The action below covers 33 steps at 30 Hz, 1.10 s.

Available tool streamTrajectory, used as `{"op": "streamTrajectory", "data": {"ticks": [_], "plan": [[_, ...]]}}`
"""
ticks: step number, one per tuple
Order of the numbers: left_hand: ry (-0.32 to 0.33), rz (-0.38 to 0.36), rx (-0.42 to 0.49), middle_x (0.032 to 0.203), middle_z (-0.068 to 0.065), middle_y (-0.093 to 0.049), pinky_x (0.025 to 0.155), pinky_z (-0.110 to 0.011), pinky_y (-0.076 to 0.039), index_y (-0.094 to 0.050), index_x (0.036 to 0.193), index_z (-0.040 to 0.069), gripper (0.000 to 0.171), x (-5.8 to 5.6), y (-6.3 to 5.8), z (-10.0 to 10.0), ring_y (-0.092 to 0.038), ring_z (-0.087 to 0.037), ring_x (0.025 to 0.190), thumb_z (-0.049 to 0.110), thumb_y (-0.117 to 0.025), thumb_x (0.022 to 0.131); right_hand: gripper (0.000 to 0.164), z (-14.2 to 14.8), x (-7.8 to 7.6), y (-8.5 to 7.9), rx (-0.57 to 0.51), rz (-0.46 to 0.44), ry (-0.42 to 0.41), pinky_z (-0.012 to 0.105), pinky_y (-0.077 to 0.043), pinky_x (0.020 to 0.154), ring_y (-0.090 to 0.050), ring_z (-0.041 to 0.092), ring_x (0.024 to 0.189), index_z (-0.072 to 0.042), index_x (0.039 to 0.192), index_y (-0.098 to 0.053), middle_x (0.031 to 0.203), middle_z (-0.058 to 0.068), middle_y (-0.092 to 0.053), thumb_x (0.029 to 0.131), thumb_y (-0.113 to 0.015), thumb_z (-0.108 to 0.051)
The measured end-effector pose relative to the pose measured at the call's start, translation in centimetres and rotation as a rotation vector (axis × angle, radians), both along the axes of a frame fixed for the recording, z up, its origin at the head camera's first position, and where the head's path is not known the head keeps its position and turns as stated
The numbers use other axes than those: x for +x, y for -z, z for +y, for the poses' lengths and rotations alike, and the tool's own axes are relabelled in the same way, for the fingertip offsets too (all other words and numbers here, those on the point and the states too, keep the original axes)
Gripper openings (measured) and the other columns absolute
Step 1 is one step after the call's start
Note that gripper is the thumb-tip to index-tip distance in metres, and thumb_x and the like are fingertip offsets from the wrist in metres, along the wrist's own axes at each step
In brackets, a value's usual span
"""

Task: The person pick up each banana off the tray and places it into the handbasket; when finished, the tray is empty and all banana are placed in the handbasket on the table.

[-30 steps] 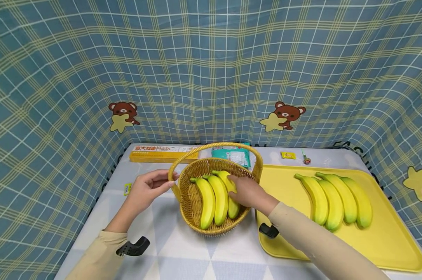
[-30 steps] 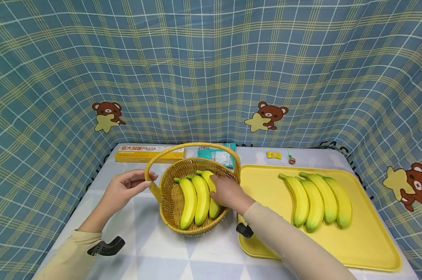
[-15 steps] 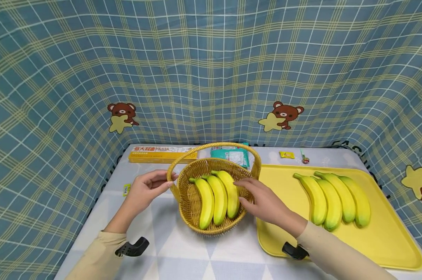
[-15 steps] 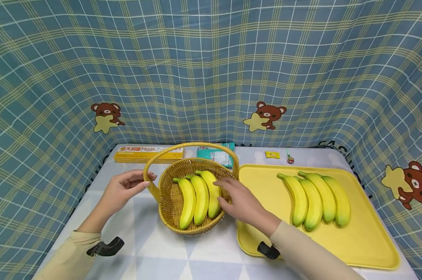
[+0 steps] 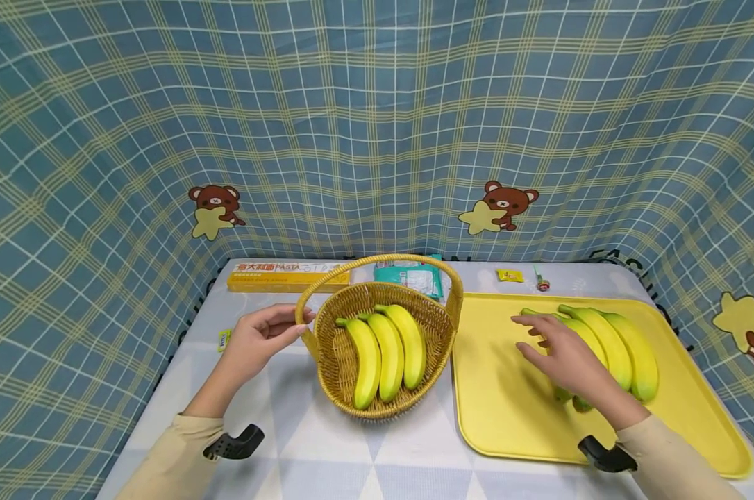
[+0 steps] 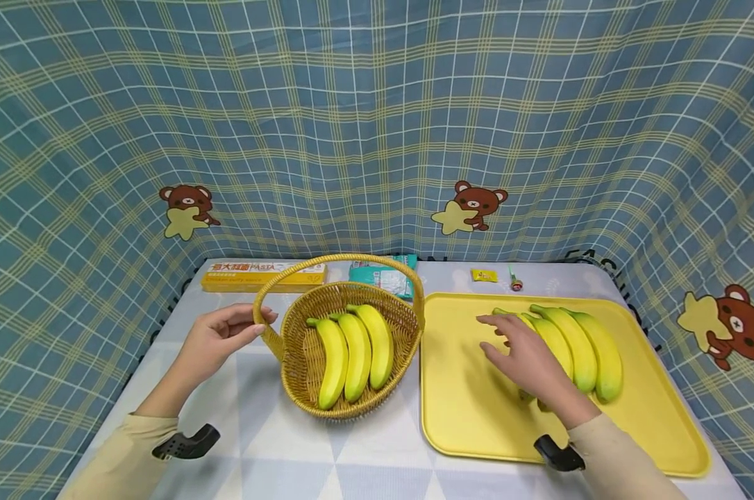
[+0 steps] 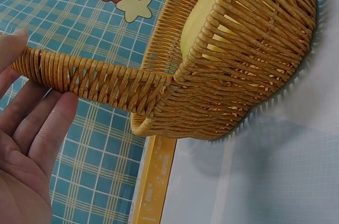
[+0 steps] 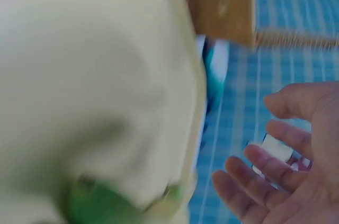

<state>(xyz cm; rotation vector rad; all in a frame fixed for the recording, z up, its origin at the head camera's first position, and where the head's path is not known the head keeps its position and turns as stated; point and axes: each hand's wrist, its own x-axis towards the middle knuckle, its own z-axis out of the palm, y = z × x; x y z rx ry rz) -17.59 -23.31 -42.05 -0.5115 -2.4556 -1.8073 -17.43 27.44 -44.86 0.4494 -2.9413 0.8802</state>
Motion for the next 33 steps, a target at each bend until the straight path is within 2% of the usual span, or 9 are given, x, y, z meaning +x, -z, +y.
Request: {"op": "streamTrajectory", "data": {"ticks": [5, 6, 8, 12, 13, 15, 20, 29, 33], "plan": [[-0.011, 0.003, -0.008, 0.117, -0.011, -0.073, 0.088, -0.029, -0.061, -0.072, 0.12, 0.006, 0.025, -0.1, 0.1, -0.1, -0.072, -0.022, 0.106, 0.014, -0.074, 0.096, 0.056, 3.4, -0.8, 0.8, 0.123, -0.079, 0.177, 0.065, -0.052, 0.086, -0.055, 0.052, 0.113, 0.005, 0.142, -0.052, 0.133, 0.035, -0.051, 0.097, -0.07, -0.022], [-0.011, 0.004, -0.007, 0.117, -0.011, -0.073, 0.088, -0.03, -0.061, -0.072, 0.12, 0.006, 0.025, 0.0, 0.1, -0.1, -0.072, -0.023, 0.106, 0.014, -0.074, 0.096, 0.058, 3.8, -1.0, 1.0, 0.149, -0.097, 0.2, 0.061, -0.053, 0.081, -0.057, 0.05, 0.105, 0.007, 0.141, -0.052, 0.124, 0.034, -0.055, 0.096, -0.071, -0.023], [-0.013, 0.003, -0.005, 0.117, -0.011, -0.073, 0.088, -0.03, -0.061, -0.072, 0.12, 0.007, 0.026, 0.0, 0.1, -0.1, -0.072, -0.022, 0.105, 0.014, -0.074, 0.096, 0.063, 4.5, -1.2, 1.2, 0.192, -0.136, 0.22, 0.062, -0.051, 0.081, -0.056, 0.052, 0.104, 0.01, 0.141, -0.049, 0.121, 0.037, -0.056, 0.094, -0.073, -0.024], [-0.011, 0.007, -0.002, 0.117, -0.011, -0.073, 0.088, -0.03, -0.061, -0.072, 0.12, 0.006, 0.026, -0.1, 0.1, -0.1, -0.072, -0.02, 0.104, 0.014, -0.074, 0.096, 0.067, 4.8, -1.6, 1.8, 0.246, -0.185, 0.2, 0.061, -0.052, 0.08, -0.059, 0.053, 0.101, 0.012, 0.142, -0.047, 0.119, 0.039, -0.058, 0.093, -0.074, -0.026], [-0.011, 0.01, -0.003, 0.117, -0.012, -0.073, 0.088, -0.03, -0.061, -0.072, 0.12, 0.005, 0.026, -0.1, 0.1, -0.1, -0.072, -0.018, 0.104, 0.013, -0.074, 0.096, 0.068, 4.7, -1.6, 1.9, 0.255, -0.195, 0.196, 0.066, -0.051, 0.085, -0.056, 0.056, 0.107, 0.012, 0.142, -0.046, 0.127, 0.042, -0.054, 0.093, -0.074, -0.026], [-0.008, 0.017, -0.005, 0.117, -0.013, -0.073, 0.088, -0.029, -0.06, -0.072, 0.12, 0.005, 0.025, -0.1, 0.2, -0.1, -0.072, -0.017, 0.104, 0.012, -0.073, 0.096, 0.07, 4.6, -1.8, 2.1, 0.268, -0.202, 0.188, 0.064, -0.052, 0.083, -0.058, 0.055, 0.106, 0.012, 0.143, -0.044, 0.126, 0.041, -0.055, 0.093, -0.074, -0.026], [0.001, 0.017, -0.003, 0.118, -0.015, -0.072, 0.089, -0.028, -0.06, -0.072, 0.12, 0.004, 0.025, -0.1, 0.2, -0.2, -0.072, -0.017, 0.106, 0.011, -0.072, 0.097, 0.07, 4.4, -2.1, 2.4, 0.259, -0.211, 0.182, 0.063, -0.052, 0.081, -0.058, 0.054, 0.106, 0.01, 0.145, -0.042, 0.127, 0.04, -0.055, 0.094, -0.074, -0.025], [-0.002, 0.002, -0.021, 0.118, -0.013, -0.072, 0.088, -0.028, -0.06, -0.072, 0.121, 0.005, 0.026, -0.1, 0.1, -0.1, -0.072, -0.016, 0.106, 0.013, -0.072, 0.097, 0.065, 3.8, -1.1, 0.8, 0.209, -0.193, 0.099, 0.063, -0.054, 0.082, -0.058, 0.053, 0.113, 0.001, 0.148, -0.046, 0.134, 0.036, -0.055, 0.094, -0.073, -0.023], [-0.01, 0.002, -0.015, 0.117, -0.013, -0.073, 0.088, -0.028, -0.06, -0.072, 0.121, 0.005, 0.025, -0.1, 0.1, -0.1, -0.072, -0.014, 0.104, 0.013, -0.072, 0.097, 0.062, 3.3, -0.1, -0.5, 0.177, -0.192, 0.022, 0.042, -0.052, 0.058, -0.065, 0.034, 0.081, -0.005, 0.149, -0.048, 0.14, 0.032, -0.053, 0.094, -0.073, -0.02]]}}
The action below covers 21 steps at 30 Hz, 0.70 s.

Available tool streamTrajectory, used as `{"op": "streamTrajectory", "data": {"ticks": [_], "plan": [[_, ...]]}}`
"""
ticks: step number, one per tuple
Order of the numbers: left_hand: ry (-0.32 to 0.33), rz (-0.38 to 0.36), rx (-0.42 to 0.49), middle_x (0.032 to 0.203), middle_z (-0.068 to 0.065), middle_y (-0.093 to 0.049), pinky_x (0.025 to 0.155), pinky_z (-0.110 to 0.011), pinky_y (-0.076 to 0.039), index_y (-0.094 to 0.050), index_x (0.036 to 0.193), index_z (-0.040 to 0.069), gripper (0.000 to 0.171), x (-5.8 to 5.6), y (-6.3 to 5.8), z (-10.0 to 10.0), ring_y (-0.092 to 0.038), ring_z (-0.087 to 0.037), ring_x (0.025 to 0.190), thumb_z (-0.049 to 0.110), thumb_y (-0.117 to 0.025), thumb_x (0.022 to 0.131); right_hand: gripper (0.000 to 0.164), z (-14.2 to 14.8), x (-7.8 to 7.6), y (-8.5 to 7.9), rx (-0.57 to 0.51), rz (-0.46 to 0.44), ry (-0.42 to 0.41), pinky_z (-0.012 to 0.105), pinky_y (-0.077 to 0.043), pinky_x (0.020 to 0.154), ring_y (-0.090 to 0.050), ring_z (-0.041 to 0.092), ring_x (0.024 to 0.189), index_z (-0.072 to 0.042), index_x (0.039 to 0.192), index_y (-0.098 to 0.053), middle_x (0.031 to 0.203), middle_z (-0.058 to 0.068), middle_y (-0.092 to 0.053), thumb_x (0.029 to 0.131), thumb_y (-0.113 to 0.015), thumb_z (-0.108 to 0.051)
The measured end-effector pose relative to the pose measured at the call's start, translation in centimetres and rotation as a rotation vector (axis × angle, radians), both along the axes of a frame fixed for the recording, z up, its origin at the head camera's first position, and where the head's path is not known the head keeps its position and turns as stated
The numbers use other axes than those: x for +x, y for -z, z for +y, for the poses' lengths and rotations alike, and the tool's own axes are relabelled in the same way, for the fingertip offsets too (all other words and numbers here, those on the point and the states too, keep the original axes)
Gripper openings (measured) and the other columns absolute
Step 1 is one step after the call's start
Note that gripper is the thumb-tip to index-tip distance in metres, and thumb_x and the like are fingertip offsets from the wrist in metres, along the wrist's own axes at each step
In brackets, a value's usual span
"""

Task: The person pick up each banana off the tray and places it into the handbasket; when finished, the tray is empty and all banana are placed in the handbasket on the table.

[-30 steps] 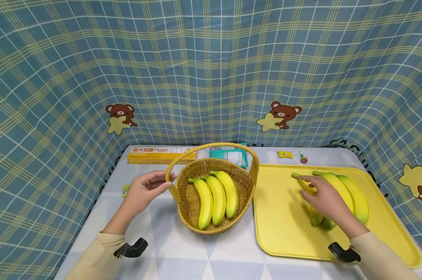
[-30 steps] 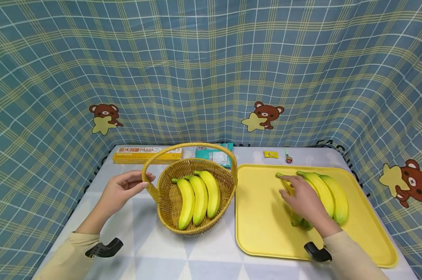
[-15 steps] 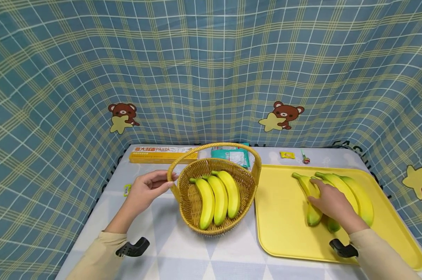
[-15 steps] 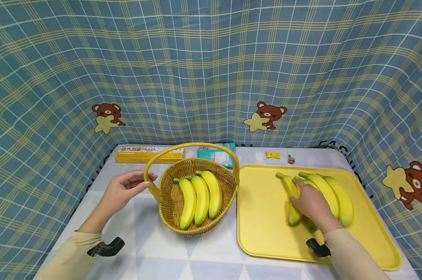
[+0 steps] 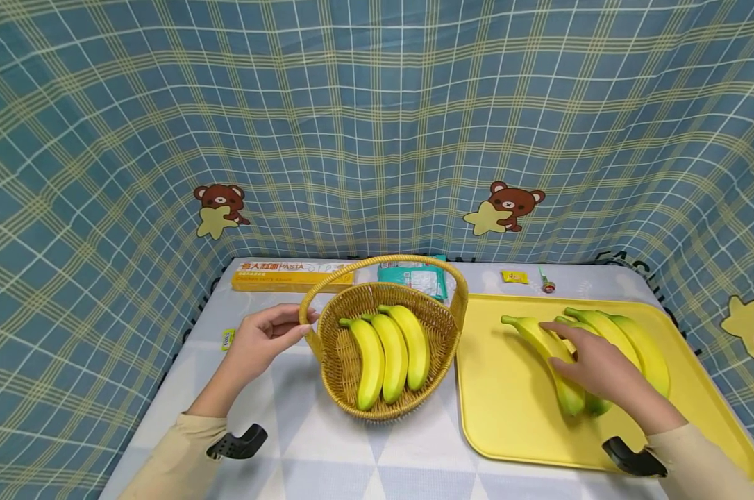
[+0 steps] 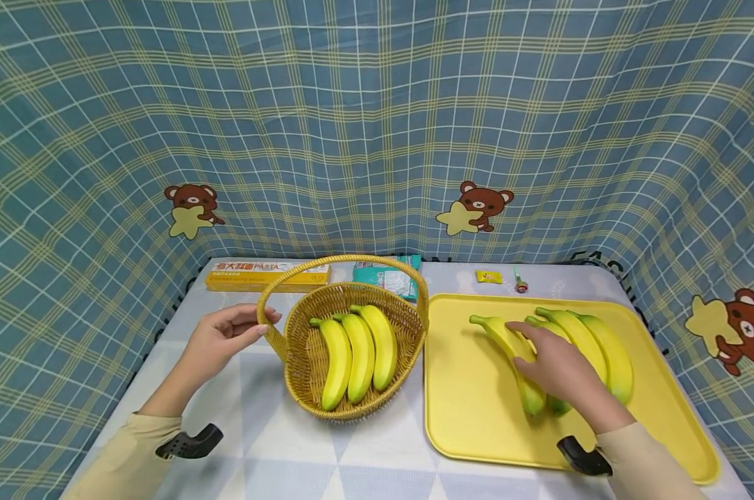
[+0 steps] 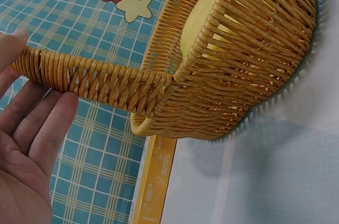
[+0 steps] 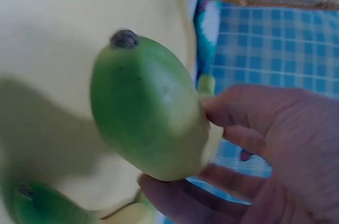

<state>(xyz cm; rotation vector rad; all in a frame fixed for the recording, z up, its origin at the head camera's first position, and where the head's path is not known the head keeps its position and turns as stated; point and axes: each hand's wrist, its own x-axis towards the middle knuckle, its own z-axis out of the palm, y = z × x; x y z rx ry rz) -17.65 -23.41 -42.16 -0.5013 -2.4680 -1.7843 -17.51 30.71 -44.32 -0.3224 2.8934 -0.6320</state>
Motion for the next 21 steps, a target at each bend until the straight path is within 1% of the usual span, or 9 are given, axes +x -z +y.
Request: {"op": "streamTrajectory", "data": {"ticks": [1, 3, 6, 7, 10, 12, 16, 21], "plan": [[-0.001, 0.001, 0.002, 0.117, -0.013, -0.073, 0.088, -0.028, -0.06, -0.072, 0.121, 0.004, 0.026, 0.0, 0.0, 0.0, -0.072, -0.014, 0.104, 0.013, -0.072, 0.097, 0.062, -0.2, 0.3, -0.4, -0.005, -0.003, -0.015, 0.038, -0.047, 0.053, -0.063, 0.027, 0.076, -0.007, 0.149, -0.048, 0.141, 0.031, -0.052, 0.094, -0.073, -0.019], [-0.007, 0.001, 0.006, 0.117, -0.012, -0.073, 0.088, -0.028, -0.06, -0.072, 0.121, 0.004, 0.026, 0.0, 0.0, 0.1, -0.072, -0.015, 0.103, 0.013, -0.073, 0.096, 0.062, -0.4, 0.9, -1.2, -0.011, -0.01, -0.041, 0.031, -0.036, 0.048, -0.056, 0.017, 0.068, -0.01, 0.15, -0.048, 0.14, 0.028, -0.054, 0.094, -0.072, -0.019], [-0.012, 0.007, 0.004, 0.116, -0.012, -0.073, 0.087, -0.028, -0.061, -0.072, 0.12, 0.005, 0.025, 0.0, 0.0, 0.1, -0.072, -0.015, 0.103, 0.013, -0.073, 0.096, 0.061, -1.0, 1.7, -2.5, -0.003, -0.008, -0.081, 0.029, -0.04, 0.051, -0.059, 0.014, 0.076, -0.014, 0.15, -0.05, 0.138, 0.022, -0.058, 0.094, -0.073, -0.019], [-0.014, 0.007, 0.003, 0.116, -0.011, -0.073, 0.087, -0.028, -0.061, -0.072, 0.12, 0.005, 0.025, 0.0, 0.0, 0.1, -0.072, -0.015, 0.103, 0.013, -0.073, 0.096, 0.061, -1.3, 1.9, -2.9, -0.002, -0.003, -0.098, 0.029, -0.042, 0.054, -0.06, 0.014, 0.082, -0.015, 0.15, -0.05, 0.138, 0.02, -0.059, 0.094, -0.074, -0.02], [-0.014, 0.011, -0.002, 0.116, -0.011, -0.073, 0.088, -0.028, -0.06, -0.072, 0.12, 0.005, 0.024, 0.0, 0.1, 0.0, -0.072, -0.016, 0.104, 0.013, -0.073, 0.096, 0.06, -2.4, 2.5, -4.0, -0.002, 0.007, -0.134, 0.03, -0.048, 0.062, -0.061, 0.014, 0.088, -0.017, 0.149, -0.052, 0.137, 0.016, -0.06, 0.093, -0.074, -0.02], [-0.014, 0.009, -0.002, 0.116, -0.01, -0.073, 0.088, -0.028, -0.06, -0.072, 0.12, 0.005, 0.025, 0.0, 0.0, 0.1, -0.072, -0.017, 0.104, 0.013, -0.073, 0.096, 0.06, -3.2, 2.8, -4.5, -0.003, 0.013, -0.154, 0.031, -0.05, 0.066, -0.06, 0.013, 0.088, -0.018, 0.148, -0.053, 0.136, 0.014, -0.061, 0.092, -0.075, -0.021], [-0.013, 0.009, -0.005, 0.116, -0.01, -0.073, 0.088, -0.029, -0.06, -0.073, 0.12, 0.006, 0.025, 0.0, 0.0, 0.1, -0.072, -0.015, 0.104, 0.014, -0.073, 0.096, 0.059, -5.1, 3.2, -5.4, -0.016, 0.021, -0.19, 0.032, -0.052, 0.069, -0.059, 0.009, 0.087, -0.019, 0.147, -0.054, 0.135, 0.01, -0.062, 0.092, -0.075, -0.021], [-0.011, 0.01, -0.006, 0.117, -0.009, -0.073, 0.089, -0.029, -0.06, -0.073, 0.12, 0.008, 0.025, 0.0, 0.0, 0.1, -0.072, -0.015, 0.105, 0.015, -0.073, 0.096, 0.059, -8.1, 3.0, -5.7, -0.006, 0.045, -0.235, 0.031, -0.052, 0.068, -0.059, 0.007, 0.086, -0.023, 0.146, -0.055, 0.132, 0.005, -0.063, 0.091, -0.076, -0.022]]}}
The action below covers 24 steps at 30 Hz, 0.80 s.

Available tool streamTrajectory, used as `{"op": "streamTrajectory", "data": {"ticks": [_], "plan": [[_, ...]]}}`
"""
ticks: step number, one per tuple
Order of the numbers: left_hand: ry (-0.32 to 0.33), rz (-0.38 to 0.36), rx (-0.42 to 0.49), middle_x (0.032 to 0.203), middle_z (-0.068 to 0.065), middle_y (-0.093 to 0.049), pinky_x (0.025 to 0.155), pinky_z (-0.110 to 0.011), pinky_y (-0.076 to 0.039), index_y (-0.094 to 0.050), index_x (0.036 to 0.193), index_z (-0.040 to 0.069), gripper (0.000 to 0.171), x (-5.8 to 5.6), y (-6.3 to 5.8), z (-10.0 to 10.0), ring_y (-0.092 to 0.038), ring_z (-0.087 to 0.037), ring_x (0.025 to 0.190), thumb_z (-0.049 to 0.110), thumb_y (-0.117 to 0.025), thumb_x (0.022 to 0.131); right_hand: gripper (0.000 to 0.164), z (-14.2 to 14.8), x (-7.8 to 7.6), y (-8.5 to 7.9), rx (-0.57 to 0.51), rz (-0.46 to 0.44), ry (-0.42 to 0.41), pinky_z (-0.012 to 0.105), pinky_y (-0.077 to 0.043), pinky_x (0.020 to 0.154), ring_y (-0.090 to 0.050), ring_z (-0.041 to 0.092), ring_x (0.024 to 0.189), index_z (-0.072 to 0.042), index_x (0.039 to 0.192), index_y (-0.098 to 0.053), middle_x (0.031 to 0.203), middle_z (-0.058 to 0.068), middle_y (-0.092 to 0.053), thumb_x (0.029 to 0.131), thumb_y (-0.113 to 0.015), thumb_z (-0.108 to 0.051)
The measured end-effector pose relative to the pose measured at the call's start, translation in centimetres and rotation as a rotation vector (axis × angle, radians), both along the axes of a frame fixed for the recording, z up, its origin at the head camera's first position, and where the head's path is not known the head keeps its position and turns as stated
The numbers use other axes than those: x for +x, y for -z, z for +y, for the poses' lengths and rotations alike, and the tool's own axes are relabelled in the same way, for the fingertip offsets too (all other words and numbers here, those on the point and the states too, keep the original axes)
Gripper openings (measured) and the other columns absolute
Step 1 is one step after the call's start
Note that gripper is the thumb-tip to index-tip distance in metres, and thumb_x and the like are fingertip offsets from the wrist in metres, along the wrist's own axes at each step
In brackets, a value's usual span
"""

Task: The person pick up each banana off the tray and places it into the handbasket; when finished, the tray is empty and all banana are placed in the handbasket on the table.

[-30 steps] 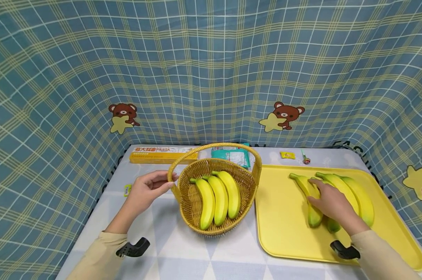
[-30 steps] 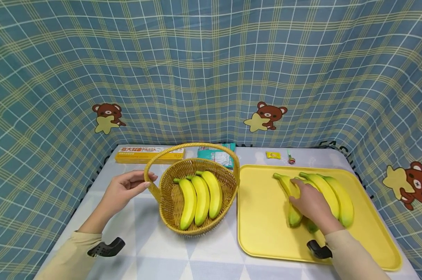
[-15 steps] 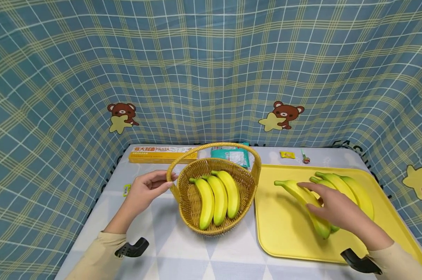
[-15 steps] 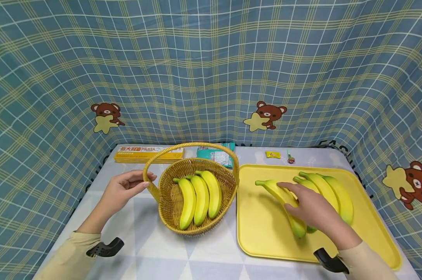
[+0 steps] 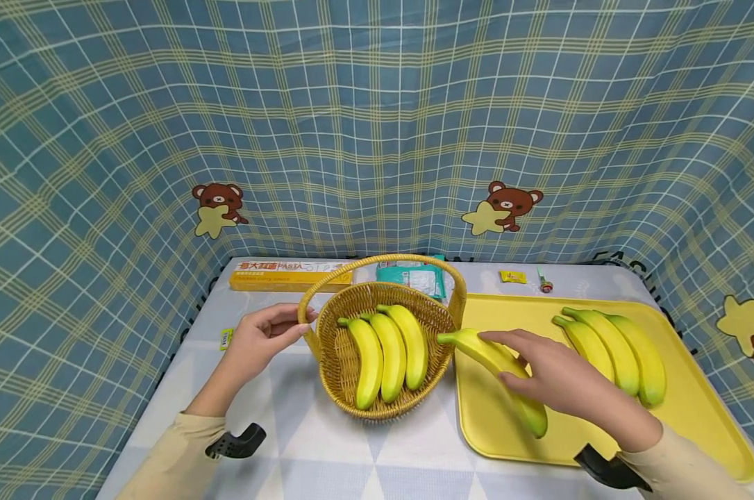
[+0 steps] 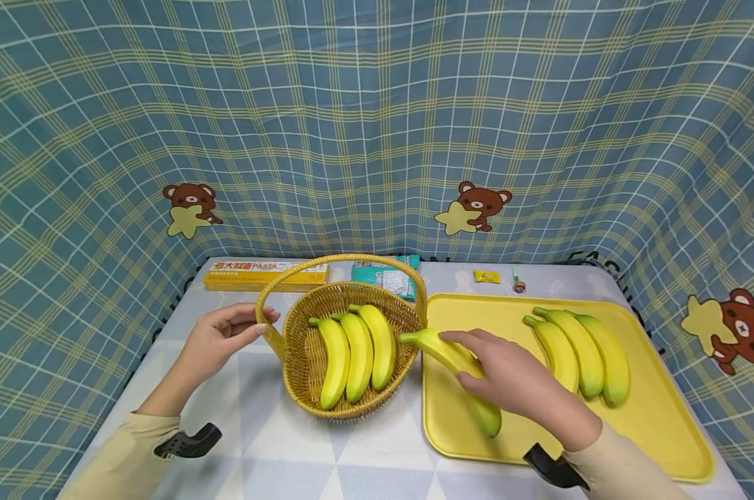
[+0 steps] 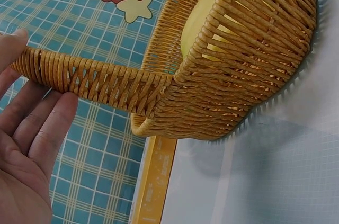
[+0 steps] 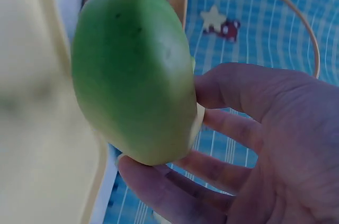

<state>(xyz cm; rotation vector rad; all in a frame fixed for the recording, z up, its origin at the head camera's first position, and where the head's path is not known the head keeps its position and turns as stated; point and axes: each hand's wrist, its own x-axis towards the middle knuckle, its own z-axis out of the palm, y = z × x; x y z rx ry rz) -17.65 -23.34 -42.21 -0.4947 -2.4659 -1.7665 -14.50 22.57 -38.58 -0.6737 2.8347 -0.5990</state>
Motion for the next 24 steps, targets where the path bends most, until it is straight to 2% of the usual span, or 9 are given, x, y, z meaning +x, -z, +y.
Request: {"op": "streamTrajectory", "data": {"ticks": [5, 11, 15, 20, 24], "plan": [[0.009, -0.014, 0.018, 0.117, -0.01, -0.073, 0.088, -0.03, -0.061, -0.072, 0.121, 0.007, 0.026, 0.0, 0.0, -0.1, -0.072, -0.016, 0.104, 0.015, -0.074, 0.096, 0.058, -3.8, -0.8, 0.1, 0.011, 0.028, -0.038, 0.034, -0.051, 0.071, -0.059, 0.012, 0.087, -0.025, 0.146, -0.056, 0.131, 0.007, -0.063, 0.092, -0.075, -0.023], [0.018, -0.021, 0.037, 0.117, -0.011, -0.073, 0.087, -0.031, -0.061, -0.072, 0.122, 0.006, 0.028, 0.0, 0.0, -0.2, -0.072, -0.017, 0.103, 0.014, -0.074, 0.096, 0.056, -8.3, -2.8, 1.0, -0.025, 0.078, -0.07, 0.045, -0.056, 0.084, -0.066, 0.025, 0.104, -0.02, 0.146, -0.056, 0.138, 0.013, -0.061, 0.093, -0.072, -0.023], [0.016, -0.016, 0.029, 0.116, -0.01, -0.074, 0.087, -0.031, -0.061, -0.072, 0.121, 0.008, 0.027, 0.0, 0.0, -0.2, -0.072, -0.017, 0.103, 0.015, -0.074, 0.096, 0.056, -10.8, -4.4, 1.8, -0.041, 0.095, -0.082, 0.047, -0.056, 0.092, -0.064, 0.029, 0.115, -0.015, 0.146, -0.056, 0.139, 0.014, -0.06, 0.094, -0.071, -0.024], [0.01, -0.01, 0.02, 0.116, -0.011, -0.074, 0.086, -0.03, -0.061, -0.073, 0.12, 0.007, 0.026, 0.0, 0.0, -0.2, -0.073, -0.017, 0.102, 0.015, -0.074, 0.096, 0.056, -13.4, -6.1, 2.8, -0.025, 0.058, -0.096, 0.046, -0.055, 0.095, -0.061, 0.031, 0.122, -0.014, 0.148, -0.053, 0.14, 0.015, -0.06, 0.096, -0.07, -0.026], [0.012, 0.001, 0.012, 0.116, -0.013, -0.073, 0.086, -0.029, -0.061, -0.072, 0.12, 0.004, 0.026, 0.0, 0.0, -0.3, -0.073, -0.015, 0.102, 0.014, -0.073, 0.097, 0.057, -15.1, -6.7, 3.3, -0.022, 0.012, -0.093, 0.046, -0.053, 0.098, -0.059, 0.032, 0.125, -0.017, 0.151, -0.051, 0.139, 0.015, -0.06, 0.097, -0.069, -0.027]]}}
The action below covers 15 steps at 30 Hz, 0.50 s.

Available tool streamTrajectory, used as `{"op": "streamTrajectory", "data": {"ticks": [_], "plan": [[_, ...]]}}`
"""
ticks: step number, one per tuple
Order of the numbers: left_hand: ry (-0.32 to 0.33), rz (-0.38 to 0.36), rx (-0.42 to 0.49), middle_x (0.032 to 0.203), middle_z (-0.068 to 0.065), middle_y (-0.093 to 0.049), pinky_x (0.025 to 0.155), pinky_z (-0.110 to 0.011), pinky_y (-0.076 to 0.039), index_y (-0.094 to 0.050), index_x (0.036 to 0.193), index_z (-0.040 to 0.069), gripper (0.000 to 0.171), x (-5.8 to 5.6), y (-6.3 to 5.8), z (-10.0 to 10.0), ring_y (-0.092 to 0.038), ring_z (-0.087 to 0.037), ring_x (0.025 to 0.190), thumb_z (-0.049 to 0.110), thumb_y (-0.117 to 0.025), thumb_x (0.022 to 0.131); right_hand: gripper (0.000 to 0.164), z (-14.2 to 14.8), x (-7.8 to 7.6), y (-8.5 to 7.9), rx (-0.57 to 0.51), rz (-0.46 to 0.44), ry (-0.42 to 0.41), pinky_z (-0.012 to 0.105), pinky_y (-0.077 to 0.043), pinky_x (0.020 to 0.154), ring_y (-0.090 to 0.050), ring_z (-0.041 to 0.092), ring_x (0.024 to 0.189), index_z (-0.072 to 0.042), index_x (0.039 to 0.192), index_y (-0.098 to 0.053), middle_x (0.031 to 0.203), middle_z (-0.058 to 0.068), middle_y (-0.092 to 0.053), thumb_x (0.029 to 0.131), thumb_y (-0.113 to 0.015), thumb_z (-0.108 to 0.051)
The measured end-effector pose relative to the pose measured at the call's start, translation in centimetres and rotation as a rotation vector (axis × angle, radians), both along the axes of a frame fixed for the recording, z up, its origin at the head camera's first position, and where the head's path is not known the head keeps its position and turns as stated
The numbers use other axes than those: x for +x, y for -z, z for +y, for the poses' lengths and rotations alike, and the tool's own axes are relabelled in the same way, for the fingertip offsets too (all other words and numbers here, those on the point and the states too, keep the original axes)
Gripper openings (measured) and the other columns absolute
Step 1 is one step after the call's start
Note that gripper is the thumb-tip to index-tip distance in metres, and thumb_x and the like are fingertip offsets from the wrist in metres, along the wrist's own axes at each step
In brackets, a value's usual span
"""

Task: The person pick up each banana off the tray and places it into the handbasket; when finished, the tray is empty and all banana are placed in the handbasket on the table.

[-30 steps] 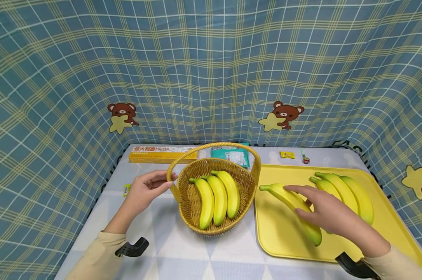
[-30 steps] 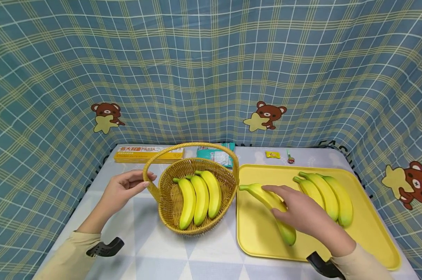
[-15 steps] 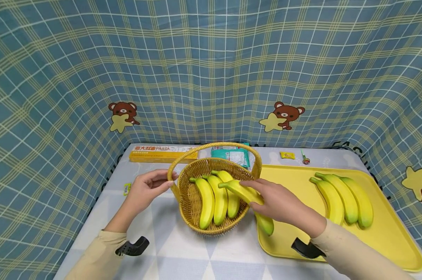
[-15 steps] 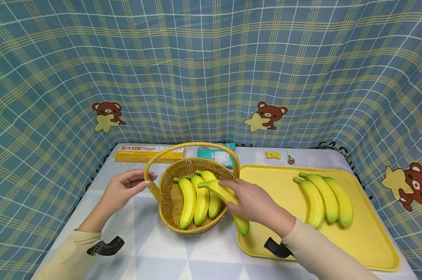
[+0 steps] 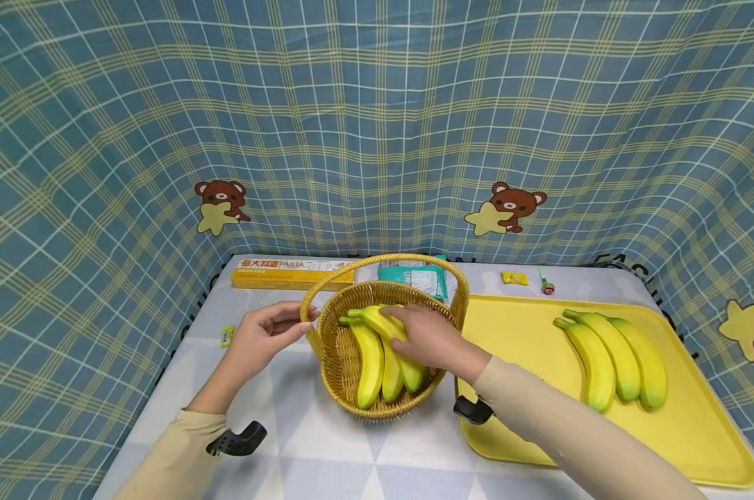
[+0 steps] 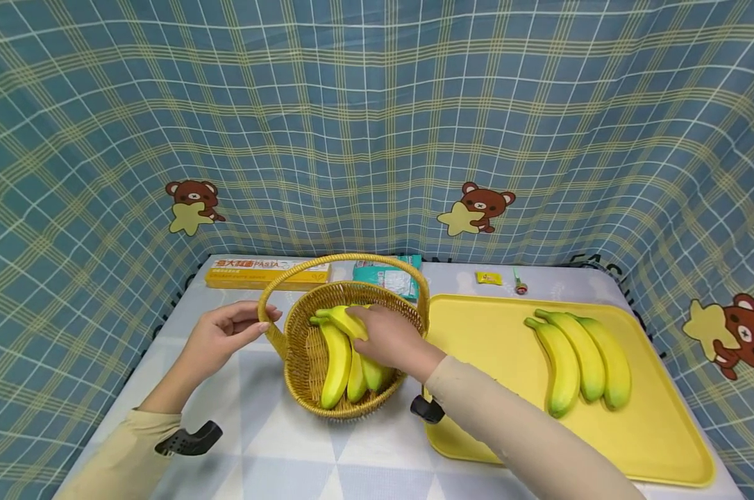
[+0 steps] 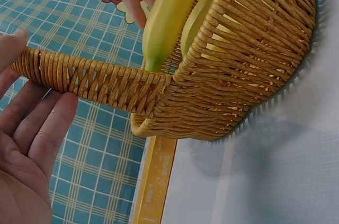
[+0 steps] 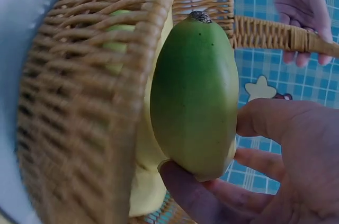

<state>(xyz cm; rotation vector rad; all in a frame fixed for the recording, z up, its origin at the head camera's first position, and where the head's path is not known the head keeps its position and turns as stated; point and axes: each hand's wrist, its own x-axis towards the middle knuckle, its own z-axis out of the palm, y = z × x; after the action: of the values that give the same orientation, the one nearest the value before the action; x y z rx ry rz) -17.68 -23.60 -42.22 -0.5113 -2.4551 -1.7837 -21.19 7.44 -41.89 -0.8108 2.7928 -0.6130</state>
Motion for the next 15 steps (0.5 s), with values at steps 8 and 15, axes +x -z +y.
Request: {"op": "streamTrajectory", "data": {"ticks": [8, 15], "plan": [[-0.005, -0.017, 0.015, 0.116, -0.013, -0.073, 0.086, -0.029, -0.061, -0.072, 0.121, 0.004, 0.026, 0.1, -0.2, 0.1, -0.073, -0.015, 0.102, 0.013, -0.073, 0.096, 0.057, -2.8, -0.2, 1.1, -0.019, -0.033, -0.002, 0.05, -0.048, 0.108, -0.052, 0.036, 0.134, -0.015, 0.15, -0.052, 0.145, 0.017, -0.055, 0.098, -0.069, -0.03], [-0.006, -0.019, 0.01, 0.116, -0.011, -0.074, 0.086, -0.03, -0.061, -0.072, 0.121, 0.005, 0.027, 0.1, -0.1, 0.1, -0.073, -0.016, 0.102, 0.014, -0.073, 0.096, 0.064, -4.2, 0.5, 1.6, -0.037, -0.049, -0.009, 0.045, -0.05, 0.107, -0.054, 0.034, 0.131, -0.012, 0.151, -0.05, 0.148, 0.02, -0.051, 0.097, -0.072, -0.036]]}}
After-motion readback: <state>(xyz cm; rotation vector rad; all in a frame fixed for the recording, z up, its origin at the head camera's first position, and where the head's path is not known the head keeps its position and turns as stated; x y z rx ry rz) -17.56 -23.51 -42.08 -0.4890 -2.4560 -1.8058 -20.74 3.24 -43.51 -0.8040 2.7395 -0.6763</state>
